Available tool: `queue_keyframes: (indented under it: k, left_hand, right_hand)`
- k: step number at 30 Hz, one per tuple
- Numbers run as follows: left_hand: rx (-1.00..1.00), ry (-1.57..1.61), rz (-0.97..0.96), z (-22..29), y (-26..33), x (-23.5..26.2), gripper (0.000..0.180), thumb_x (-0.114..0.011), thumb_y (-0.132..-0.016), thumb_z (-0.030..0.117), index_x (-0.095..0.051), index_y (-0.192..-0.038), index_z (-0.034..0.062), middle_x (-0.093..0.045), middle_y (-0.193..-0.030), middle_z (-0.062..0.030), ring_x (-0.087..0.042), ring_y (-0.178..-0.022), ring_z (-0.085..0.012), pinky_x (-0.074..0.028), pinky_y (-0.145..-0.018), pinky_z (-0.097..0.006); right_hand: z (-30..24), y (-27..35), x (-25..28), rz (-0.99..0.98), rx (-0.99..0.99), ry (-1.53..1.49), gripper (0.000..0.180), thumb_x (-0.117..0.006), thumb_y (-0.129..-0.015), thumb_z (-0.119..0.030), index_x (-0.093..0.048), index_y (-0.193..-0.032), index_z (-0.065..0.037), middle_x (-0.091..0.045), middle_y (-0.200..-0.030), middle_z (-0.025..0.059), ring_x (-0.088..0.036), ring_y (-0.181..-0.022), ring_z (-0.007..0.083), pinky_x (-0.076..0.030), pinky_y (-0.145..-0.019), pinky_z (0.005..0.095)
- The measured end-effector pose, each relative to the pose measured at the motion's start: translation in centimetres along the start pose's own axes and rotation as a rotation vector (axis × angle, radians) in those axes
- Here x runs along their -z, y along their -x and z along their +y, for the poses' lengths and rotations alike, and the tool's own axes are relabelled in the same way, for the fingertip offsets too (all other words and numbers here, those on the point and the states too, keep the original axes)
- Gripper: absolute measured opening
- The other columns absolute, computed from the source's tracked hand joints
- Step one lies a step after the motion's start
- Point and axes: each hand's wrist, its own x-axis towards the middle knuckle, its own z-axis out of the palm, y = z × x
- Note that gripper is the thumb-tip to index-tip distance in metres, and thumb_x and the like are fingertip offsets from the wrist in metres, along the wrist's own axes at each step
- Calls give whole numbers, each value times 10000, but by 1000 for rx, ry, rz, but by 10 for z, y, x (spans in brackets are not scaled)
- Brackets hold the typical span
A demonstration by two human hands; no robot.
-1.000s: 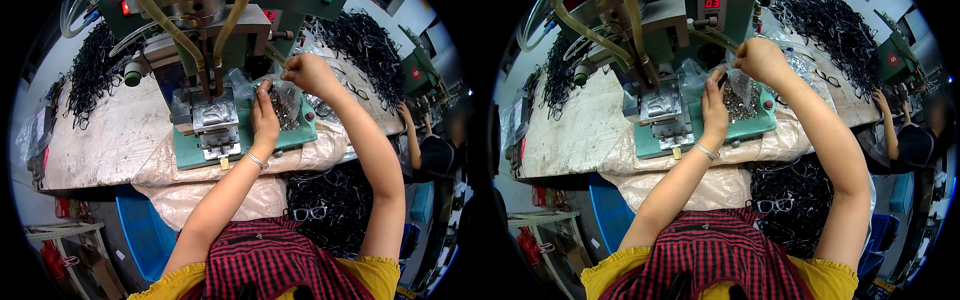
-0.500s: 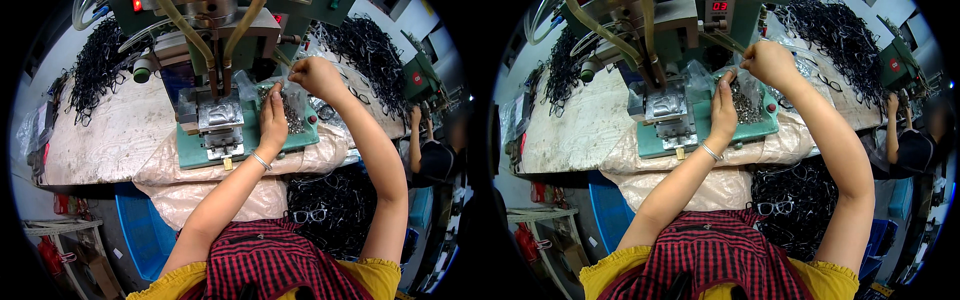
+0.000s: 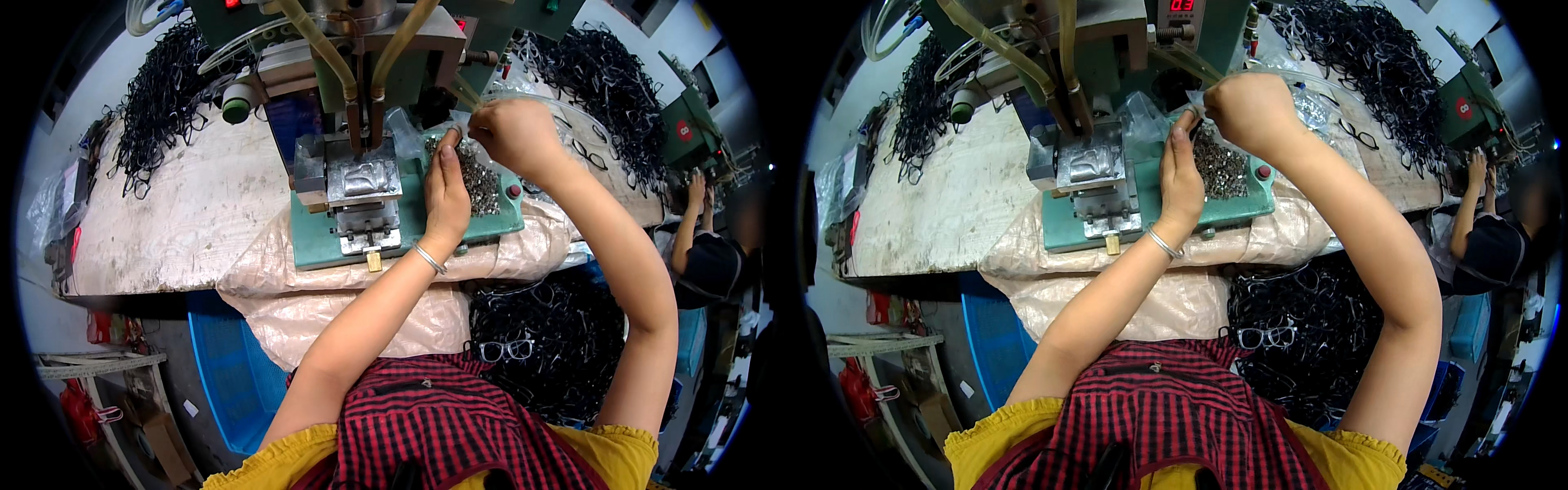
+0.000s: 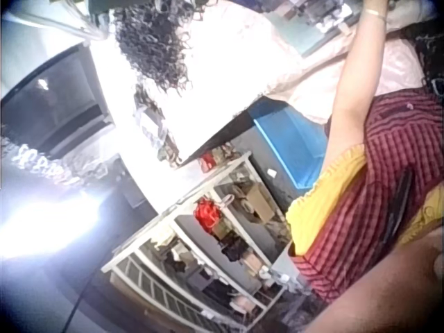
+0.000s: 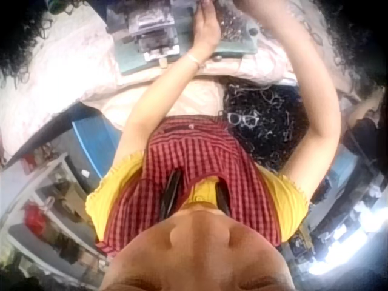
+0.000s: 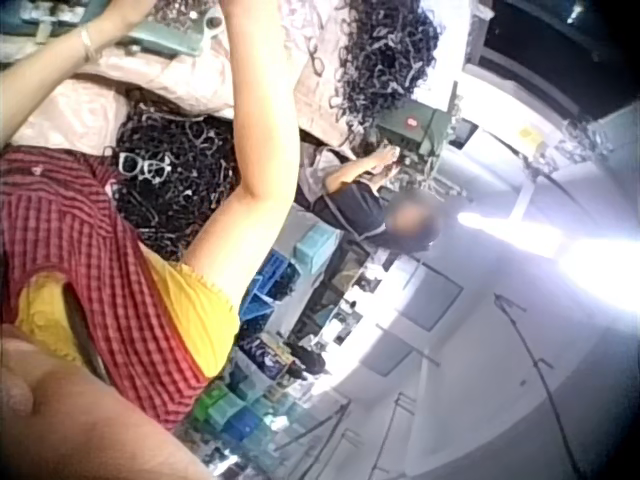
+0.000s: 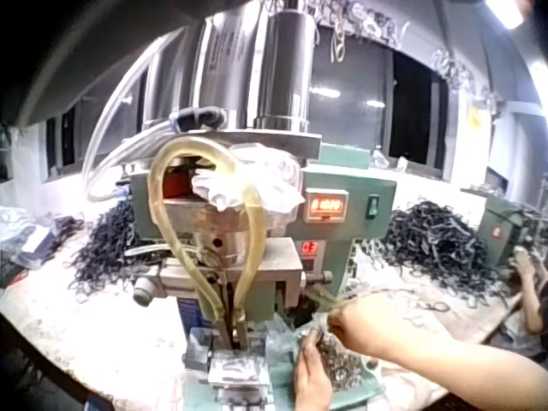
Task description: The person assembles eyeglasses by inserting nose pads into the frames using a pneumatic press. They handle eyeglass frames and nose pads, operate the press, and place finished units into a bag. The person also moves a large pile of frames and empties a crate of frames onto the table.
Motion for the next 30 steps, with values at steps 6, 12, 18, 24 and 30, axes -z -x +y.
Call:
queue_keyframes:
  k: [6, 12, 18, 24, 30]
  left_hand:
    - [13, 90, 29, -4, -1, 2, 648, -244, -1055, 491, -432, -1387, -33, -485, -1399, -179, -429, -1328, -258, -270, -1135, -350]
    - [-10, 168, 24, -8, -3, 1, 639, -249, -1052, 502, -427, -1395, -8, -474, -1410, -173, -426, -1331, -249, -281, -1133, -367]
    - [40, 226, 45, -13, -2, 3, 665, -275, -1047, 506, -400, -1407, -40, -460, -1418, -181, -427, -1330, -255, -297, -1134, -367]
    - [9, 219, 92, -11, -3, 0, 613, -254, -1061, 453, -483, -1357, -33, -541, -1359, -194, -489, -1291, -297, -325, -1101, -346]
    - [-16, 166, 83, -7, -3, 4, 600, -257, -1061, 444, -487, -1354, -27, -546, -1354, -191, -492, -1286, -293, -319, -1101, -346]
  right_hand:
    - [-12, 4, -4, 64, 99, 112, 60, -642, -760, -158, -687, -732, -130, -664, -740, 37, -682, -743, 247, -530, -603, 375]
    - [-11, 3, -3, 59, 74, 112, 56, -642, -753, -147, -694, -745, -126, -669, -759, 47, -681, -741, 258, -535, -615, 378]
    - [-20, 2, -6, -56, 104, 180, 84, -648, -735, -145, -719, -774, -121, -678, -773, 70, -684, -746, 276, -539, -626, 382]
    - [-25, -16, 5, -261, -61, 213, 100, -678, -728, -172, -735, -748, -92, -697, -764, 107, -693, -739, 296, -549, -637, 377]
    - [-26, -35, 9, -418, -116, 283, 135, -708, -717, -203, -755, -788, -98, -705, -790, 135, -704, -760, 302, -565, -649, 384]
